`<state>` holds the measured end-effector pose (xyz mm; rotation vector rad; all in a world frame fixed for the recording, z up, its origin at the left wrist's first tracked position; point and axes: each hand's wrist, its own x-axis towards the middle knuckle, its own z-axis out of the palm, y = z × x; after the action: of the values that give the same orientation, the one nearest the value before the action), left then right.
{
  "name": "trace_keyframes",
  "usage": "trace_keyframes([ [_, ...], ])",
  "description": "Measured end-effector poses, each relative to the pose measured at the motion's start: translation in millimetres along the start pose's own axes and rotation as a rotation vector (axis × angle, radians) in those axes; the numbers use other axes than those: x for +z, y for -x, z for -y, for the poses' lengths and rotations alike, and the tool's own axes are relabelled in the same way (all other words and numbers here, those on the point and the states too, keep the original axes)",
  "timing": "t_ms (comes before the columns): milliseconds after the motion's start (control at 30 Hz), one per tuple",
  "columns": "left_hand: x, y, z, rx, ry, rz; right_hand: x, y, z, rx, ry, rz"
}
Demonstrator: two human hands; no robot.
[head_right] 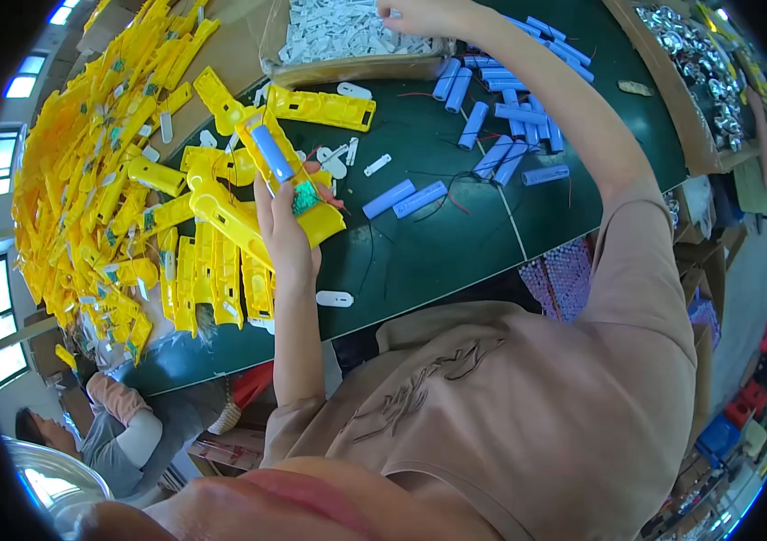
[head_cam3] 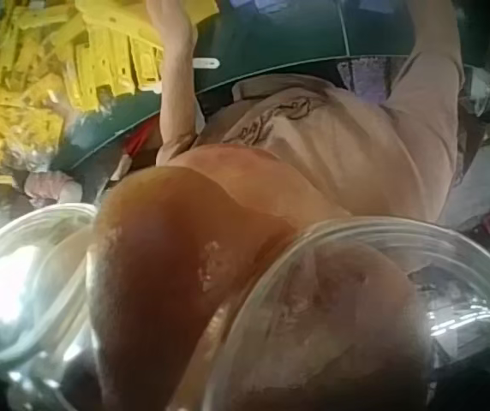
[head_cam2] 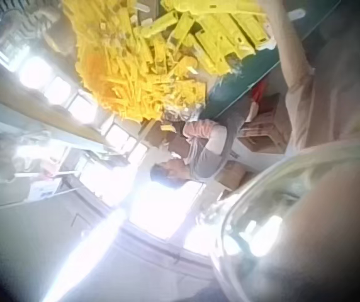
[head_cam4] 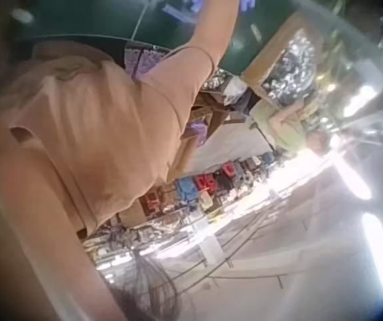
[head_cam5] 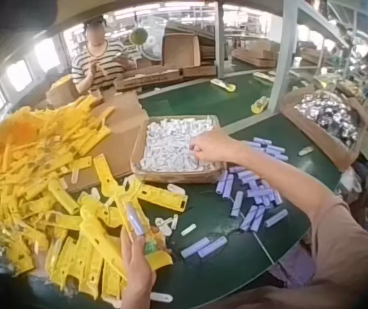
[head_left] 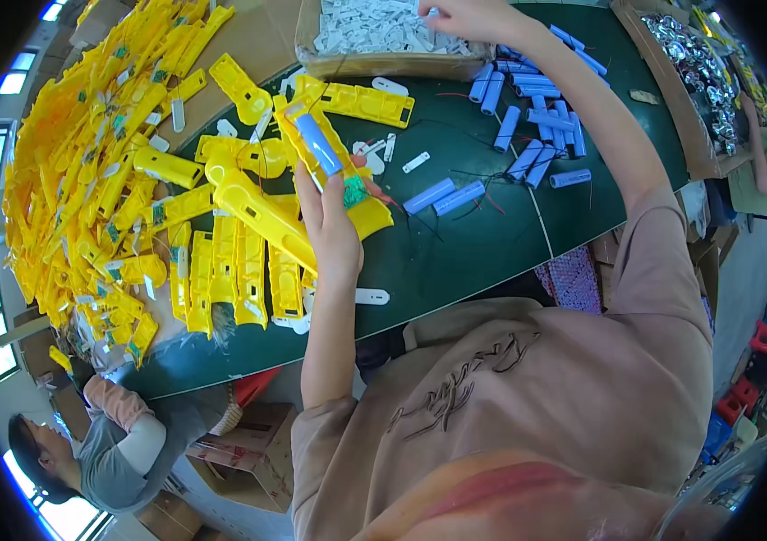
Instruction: The person assembles blue batteries and circuit boards into yellow plastic housings by hand, connecting them with wires and other plastic components.
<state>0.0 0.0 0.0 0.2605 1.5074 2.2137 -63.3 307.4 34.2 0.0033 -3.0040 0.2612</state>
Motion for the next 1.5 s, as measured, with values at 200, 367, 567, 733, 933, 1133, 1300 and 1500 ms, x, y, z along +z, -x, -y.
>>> trace_keyframes([
  [200, 4, -4, -4, -0.034, -0.037, -0.031, 20, -6, -9, -0.1, -0.154, 0.149],
  [367, 4, -1, -4, -0.026, -0.045, -0.018, 23, -1, -4, -0.134, -0.135, 0.026],
  [567, 8, -1, -4, -0.01, -0.08, -0.022, 19, -2, -6, -0.107, -0.149, 0.079],
  [733, 4, -3, 0, 0.04, -0.08, -0.002, 1, 12, 14, -0.273, -0.343, -0.14],
  [933, 11, 10, 0, 0.298, -0.251, 0.081, -57, 89, 94, -0.308, -0.828, -0.166],
  [1133, 3, 12, 13, 0.542, -0.4, 0.124, -50, 110, 102, -0.281, -1.227, -0.189],
  [1300, 9, 17, 7, 0.513, -0.407, 0.175, -40, 99, 113, -0.302, -1.035, -0.18],
  [1500, 13, 16, 6, 0.401, -0.347, 0.253, -26, 81, 131, -0.28, -1.069, -0.304],
])
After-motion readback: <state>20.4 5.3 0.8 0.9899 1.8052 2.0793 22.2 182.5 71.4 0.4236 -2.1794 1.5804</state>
